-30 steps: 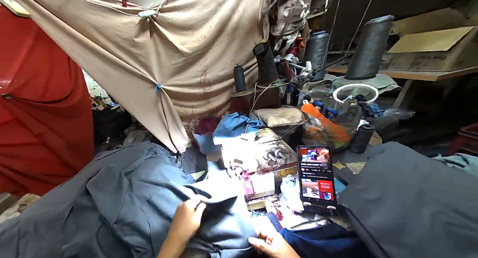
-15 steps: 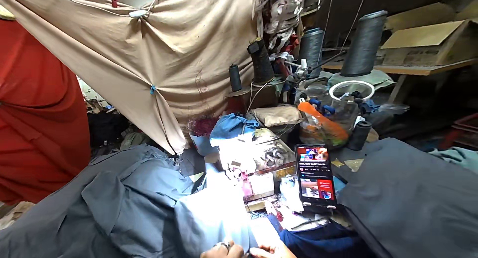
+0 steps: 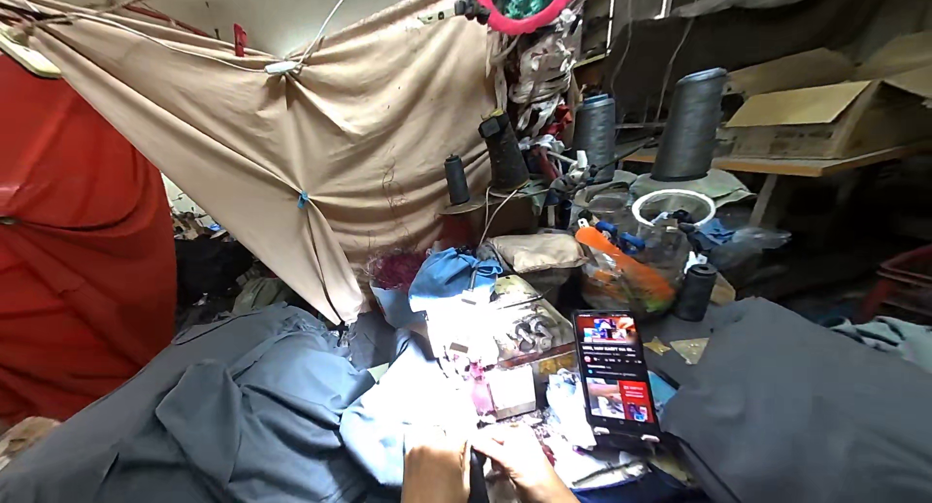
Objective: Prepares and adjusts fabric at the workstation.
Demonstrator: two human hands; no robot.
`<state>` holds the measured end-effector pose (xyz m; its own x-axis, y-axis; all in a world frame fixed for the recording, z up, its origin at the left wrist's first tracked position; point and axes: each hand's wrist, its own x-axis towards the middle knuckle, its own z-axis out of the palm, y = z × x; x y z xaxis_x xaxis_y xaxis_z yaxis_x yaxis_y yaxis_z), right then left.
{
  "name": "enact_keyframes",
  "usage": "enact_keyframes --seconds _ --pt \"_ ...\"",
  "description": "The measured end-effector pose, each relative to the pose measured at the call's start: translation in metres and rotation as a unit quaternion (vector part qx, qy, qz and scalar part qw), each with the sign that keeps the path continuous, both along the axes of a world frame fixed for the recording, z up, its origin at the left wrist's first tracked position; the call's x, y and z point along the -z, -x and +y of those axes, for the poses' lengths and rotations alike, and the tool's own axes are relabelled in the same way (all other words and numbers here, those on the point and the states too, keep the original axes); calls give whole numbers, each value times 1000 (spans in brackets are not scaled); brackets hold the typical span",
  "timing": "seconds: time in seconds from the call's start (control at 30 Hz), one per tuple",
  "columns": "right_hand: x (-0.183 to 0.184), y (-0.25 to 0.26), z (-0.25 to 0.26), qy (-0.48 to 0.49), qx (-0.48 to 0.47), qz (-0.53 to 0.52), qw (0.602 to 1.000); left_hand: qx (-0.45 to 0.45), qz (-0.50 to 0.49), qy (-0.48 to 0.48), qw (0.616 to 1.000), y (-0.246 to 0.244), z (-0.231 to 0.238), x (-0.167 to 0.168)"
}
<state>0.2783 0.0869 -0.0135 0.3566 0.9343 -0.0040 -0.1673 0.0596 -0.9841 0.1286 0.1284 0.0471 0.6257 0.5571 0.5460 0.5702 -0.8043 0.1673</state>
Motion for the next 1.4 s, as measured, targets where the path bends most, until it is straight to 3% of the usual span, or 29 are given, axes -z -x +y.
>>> enact_keyframes --seconds 0.27,0.43,0.63,0.77,0.93,1.1,1.23,1.4 --pt "-3 1 3 22 21 -39 999 -42 63 65 995 -20 16 -9" --pt "-5 3 11 24 70 -19 997 -47 112 222 967 -38 48 -37" --pt "-5 0 -4 38 22 -55 997 -9 127 275 953 5 66 -67" --pt "2 2 -10 30 10 -65 997 3 33 251 967 14 48 -62" --pt "5 8 -23 11 -16 -67 998 17 42 105 993 14 -10 -20" --pt "9 7 -23 4 -4 -75 997 2 35 13 999 9 -11 6" --pt "-3 3 -2 22 31 -75 996 -26 82 46 995 -12 11 -9" --pt "-21 4 19 18 74 8 997 -66 129 186 972 -38 44 -32"
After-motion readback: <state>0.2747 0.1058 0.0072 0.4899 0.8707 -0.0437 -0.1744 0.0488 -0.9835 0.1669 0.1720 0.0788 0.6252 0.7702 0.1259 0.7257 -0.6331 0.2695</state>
